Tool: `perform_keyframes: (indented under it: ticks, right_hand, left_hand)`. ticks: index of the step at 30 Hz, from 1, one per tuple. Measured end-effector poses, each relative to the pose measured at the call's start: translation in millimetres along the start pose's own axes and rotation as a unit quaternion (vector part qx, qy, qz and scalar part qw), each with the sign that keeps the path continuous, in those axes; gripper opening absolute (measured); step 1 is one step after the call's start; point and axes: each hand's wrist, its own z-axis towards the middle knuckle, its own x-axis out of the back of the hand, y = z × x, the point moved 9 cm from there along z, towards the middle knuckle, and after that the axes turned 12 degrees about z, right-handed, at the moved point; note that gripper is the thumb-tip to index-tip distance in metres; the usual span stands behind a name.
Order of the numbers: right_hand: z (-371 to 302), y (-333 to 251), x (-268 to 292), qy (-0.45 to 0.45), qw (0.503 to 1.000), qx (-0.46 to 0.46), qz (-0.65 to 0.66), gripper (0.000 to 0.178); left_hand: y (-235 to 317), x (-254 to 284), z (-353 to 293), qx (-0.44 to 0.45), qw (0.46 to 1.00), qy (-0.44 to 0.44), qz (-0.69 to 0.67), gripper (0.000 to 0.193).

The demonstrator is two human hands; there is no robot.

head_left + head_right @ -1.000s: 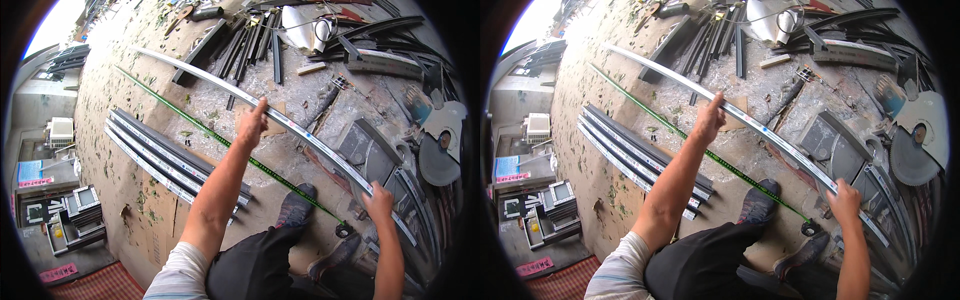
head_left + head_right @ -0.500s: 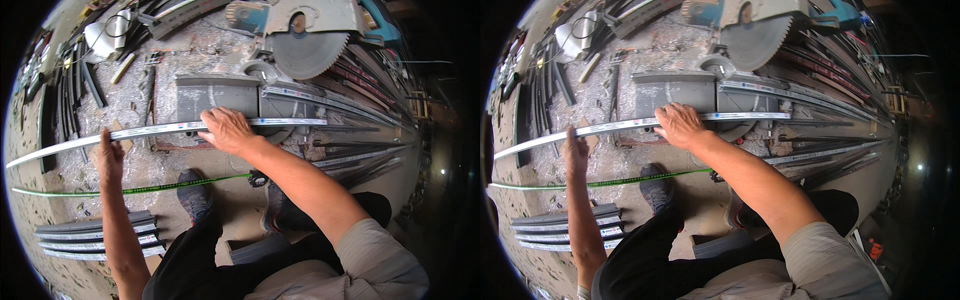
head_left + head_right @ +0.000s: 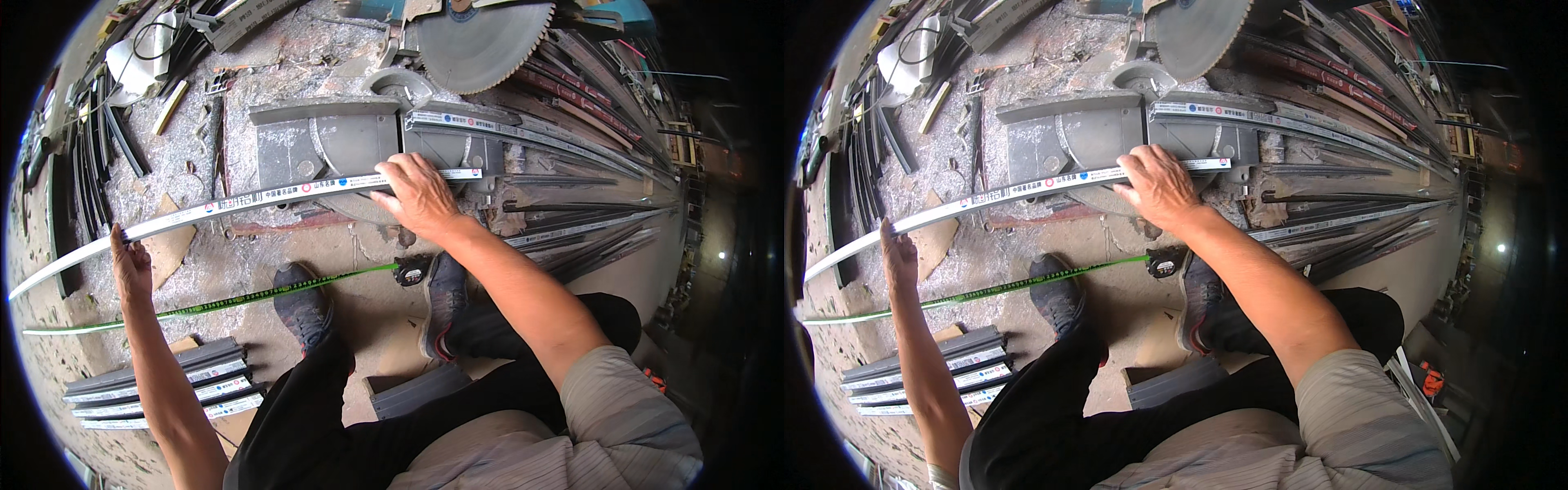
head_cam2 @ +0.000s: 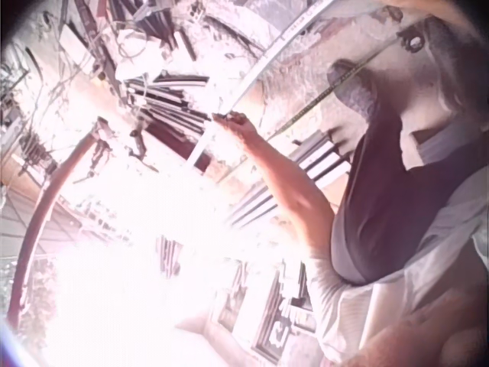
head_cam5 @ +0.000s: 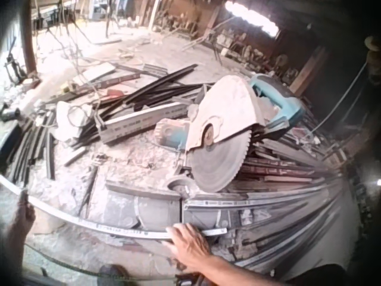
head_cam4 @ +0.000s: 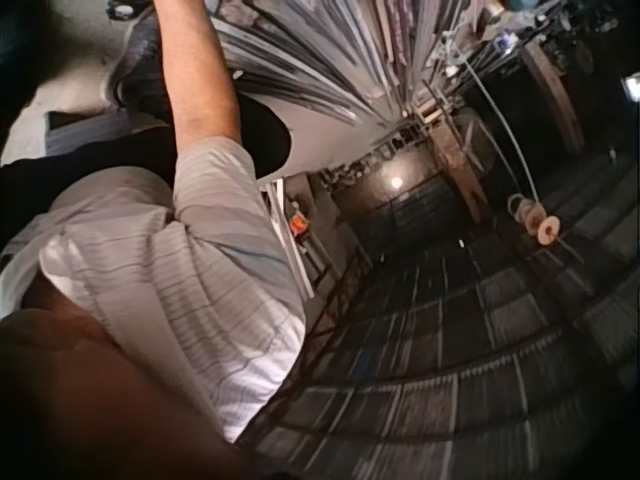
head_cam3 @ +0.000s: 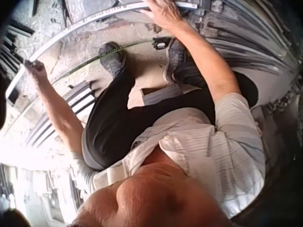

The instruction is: The person measures a metal frame structure with a tape measure, then selects a metal profile from a pile. They measure and mark the profile with a marker, place it on a miter saw, and cut it. The person repeats the measuring and cutting process for additional profiles.

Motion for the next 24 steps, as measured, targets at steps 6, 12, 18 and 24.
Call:
perform_keyframes:
  ticks: [6,12,18,24]
  right_hand:
    - [-8,1,7,0.01,1.0,0.01,-0.008,0.054]
    - [-41,-13,33,0.075,0.996,0.043,0.001,0.055]
    - [-119,-34,2,-0.018,0.996,0.053,0.067,0.037]
    - [-166,-10,-49,-0.109,0.987,-0.112,0.03,0.051]
  left_hand:
    - [-7,15,12,0.004,1.0,0.011,-0.012,0.026]
    - [-4,7,1,0.001,1.0,0.019,-0.008,0.025]
    - [1,-10,-11,0.007,1.0,0.011,0.003,0.033]
    - [0,-8,-18,0.021,0.999,0.024,-0.007,0.037]
